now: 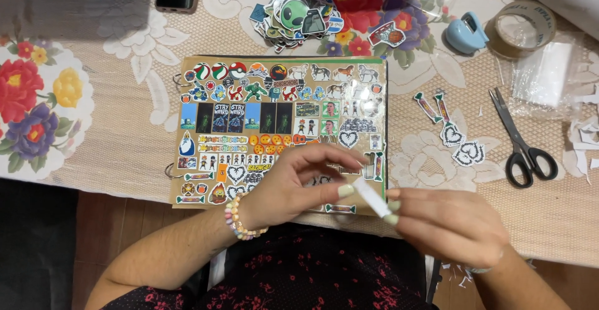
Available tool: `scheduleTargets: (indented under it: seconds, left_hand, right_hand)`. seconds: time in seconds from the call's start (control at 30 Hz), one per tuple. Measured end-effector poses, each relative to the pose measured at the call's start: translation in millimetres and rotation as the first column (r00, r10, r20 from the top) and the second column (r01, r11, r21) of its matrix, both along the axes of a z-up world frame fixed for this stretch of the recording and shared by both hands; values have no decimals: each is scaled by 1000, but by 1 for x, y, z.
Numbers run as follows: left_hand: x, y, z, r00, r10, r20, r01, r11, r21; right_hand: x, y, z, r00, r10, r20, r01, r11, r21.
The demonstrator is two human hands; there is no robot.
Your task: The person applies various stickers to a decorated binder cover, peeling them from their backing and smoothing them onto the surface. They also handle a small piece of white paper, folding it and placing it on the table.
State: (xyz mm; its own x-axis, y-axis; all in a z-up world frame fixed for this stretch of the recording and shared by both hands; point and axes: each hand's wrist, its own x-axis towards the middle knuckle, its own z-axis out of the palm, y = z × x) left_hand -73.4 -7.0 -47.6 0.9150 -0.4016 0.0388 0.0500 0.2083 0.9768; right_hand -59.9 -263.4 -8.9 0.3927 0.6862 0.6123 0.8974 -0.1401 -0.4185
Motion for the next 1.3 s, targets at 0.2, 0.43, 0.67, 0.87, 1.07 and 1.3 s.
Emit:
scheduleTargets:
  seconds: [0.2,0.43,0.67,0.87,1.07,1.3]
  left_hand:
    - [4,15,9,961,180,210,-216,963,162]
    - [4,14,8,969,147,197,-196,946,259]
    - [8,12,3,977,134,166,-173,954,246]
    - [5,6,2,981,113,158,-141,973,182]
    - [4,10,-5,991,116,66,-127,971,201]
    - [3,7,-11,996,91,-5,-89,981,175]
  right_hand:
    - [73,-101,-109,787,-515,340,519,850,85]
    - [80,-116,-102,729,-638,249,680,629,-377]
    - [57,-100,-79,639,-769,14,649,529,-546]
    - [68,-76,-79,500,-862,-89,580,410,-704]
    - [81,-70,-62,191,-872,-450,475,483,-735]
    - [75,-73,-54,170,-760,-628,568,596,-568]
